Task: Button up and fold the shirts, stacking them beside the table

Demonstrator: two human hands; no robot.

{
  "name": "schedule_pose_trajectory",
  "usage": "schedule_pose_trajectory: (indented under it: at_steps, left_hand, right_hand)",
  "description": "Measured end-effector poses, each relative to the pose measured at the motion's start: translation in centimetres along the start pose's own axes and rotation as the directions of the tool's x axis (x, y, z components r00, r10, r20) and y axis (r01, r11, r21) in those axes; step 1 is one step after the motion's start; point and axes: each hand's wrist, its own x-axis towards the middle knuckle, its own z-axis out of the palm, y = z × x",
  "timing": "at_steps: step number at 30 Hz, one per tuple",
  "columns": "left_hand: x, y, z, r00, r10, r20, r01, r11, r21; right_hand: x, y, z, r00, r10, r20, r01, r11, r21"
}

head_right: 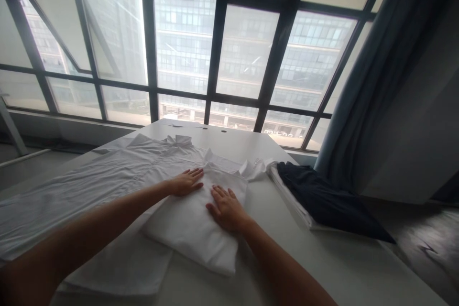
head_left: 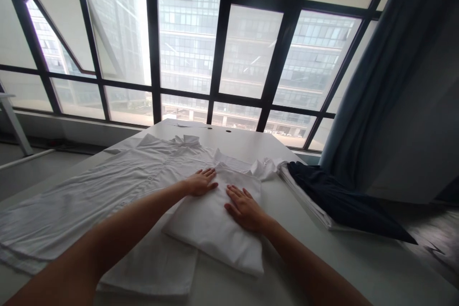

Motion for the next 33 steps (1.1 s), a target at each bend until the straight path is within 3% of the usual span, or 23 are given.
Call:
schedule_pose_trajectory:
  at_steps: [5, 11, 14, 20, 28, 33]
  left_hand:
    - [1.4, -0.8, 0.2, 0.991, -0.124, -0.051, 0.126, 0.992, 0.027]
    - [1.9, 3.1, 1.1, 0.978, 0.199, -0.068, -0.194, 0.979, 0.068]
    - [2.8, 3.8, 1.3, 0.975, 0.219, -0.04, -0.218, 0.975, 0.03]
    - [4.1, 2.3, 1.4, 0.982, 0.185, -0.029, -0.185, 0.983, 0.004]
    - [4.9, 0.7, 1.4, 0.978, 0.21, -0.001, -0.21, 0.978, -0.017]
    - [5.8, -0.2, 1.3, 0.996, 0.091, -0.016, -0.091, 0.995, -0.025]
  right_hand:
    - [-0.1, 0.1, -0.4, 1.0, 0.006, 0.012, -0.007, 1.0, 0.028]
    - [0.1, 0.2, -0.3, 1.0, -0.013, -0.003, 0.014, 0.999, 0.038]
    - [0.0, 0.2, -0.2, 1.0, 0.01, -0.011, -0.01, 1.0, 0.026]
    - [0.4, 1.2, 0.0, 0.998, 0.062, -0.02, -0.062, 0.998, -0.01]
    - [1.6, 4.3, -0.1, 0.945, 0.325, -0.026, -0.326, 0.943, -0.067]
    - [1.7, 5.0, 0.0, 0.917, 0.399, -0.002, -0.398, 0.915, -0.071]
